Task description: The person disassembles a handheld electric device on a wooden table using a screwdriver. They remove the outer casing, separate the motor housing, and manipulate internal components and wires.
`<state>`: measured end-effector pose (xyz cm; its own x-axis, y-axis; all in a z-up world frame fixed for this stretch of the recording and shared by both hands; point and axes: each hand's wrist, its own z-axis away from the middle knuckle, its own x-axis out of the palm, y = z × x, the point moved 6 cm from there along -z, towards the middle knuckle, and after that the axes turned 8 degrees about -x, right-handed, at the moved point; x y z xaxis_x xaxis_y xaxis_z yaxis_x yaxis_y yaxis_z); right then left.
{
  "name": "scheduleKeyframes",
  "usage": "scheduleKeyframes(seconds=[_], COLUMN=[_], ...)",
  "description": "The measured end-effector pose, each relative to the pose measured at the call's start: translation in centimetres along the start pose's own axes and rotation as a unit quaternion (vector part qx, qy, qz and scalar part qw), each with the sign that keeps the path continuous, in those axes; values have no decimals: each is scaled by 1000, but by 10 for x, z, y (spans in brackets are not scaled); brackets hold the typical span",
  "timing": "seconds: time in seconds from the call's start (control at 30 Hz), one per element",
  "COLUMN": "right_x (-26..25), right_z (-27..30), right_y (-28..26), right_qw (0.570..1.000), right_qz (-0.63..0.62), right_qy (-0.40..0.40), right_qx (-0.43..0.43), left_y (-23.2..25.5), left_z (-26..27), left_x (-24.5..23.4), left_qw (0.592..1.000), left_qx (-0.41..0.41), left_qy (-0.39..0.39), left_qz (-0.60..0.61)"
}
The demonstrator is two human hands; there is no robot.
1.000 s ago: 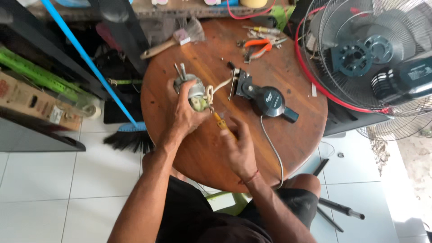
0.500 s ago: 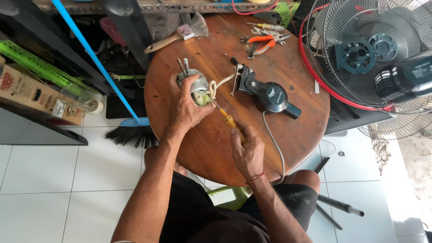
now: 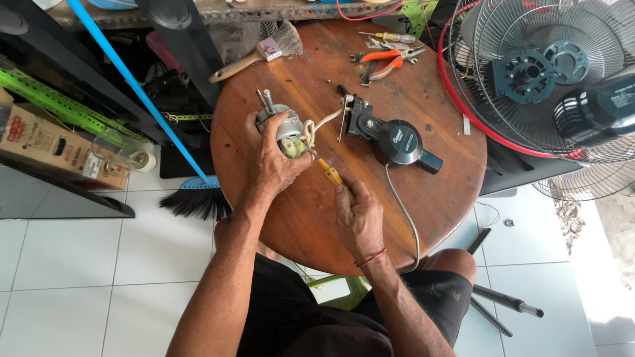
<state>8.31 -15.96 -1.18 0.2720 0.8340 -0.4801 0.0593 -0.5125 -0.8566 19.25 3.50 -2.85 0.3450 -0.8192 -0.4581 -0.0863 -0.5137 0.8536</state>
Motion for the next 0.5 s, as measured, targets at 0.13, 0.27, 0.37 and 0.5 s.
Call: scheduleKeyframes(seconds=[0.13,0.27,0.37,0.5], right_x=[0,1,0,1], right_z=[1,3,2,0], right_y=[2,4,7,4], right_qw=[1000,1000,1000,999], right_qz=[-26,-22,-18,-24], right_qy=[7,-1,0,-2], right_qx=[0,10,6,-23], left_y=[4,10,10,12], left_z=[0,-1,-1,-2], left_x=[-2,-7,-6,-7], left_qw=[999,999,999,999], left_qx=[-2,1,0,-9], left_qy=[4,7,8,-2], left_qz=[-38,-42,-40,-43])
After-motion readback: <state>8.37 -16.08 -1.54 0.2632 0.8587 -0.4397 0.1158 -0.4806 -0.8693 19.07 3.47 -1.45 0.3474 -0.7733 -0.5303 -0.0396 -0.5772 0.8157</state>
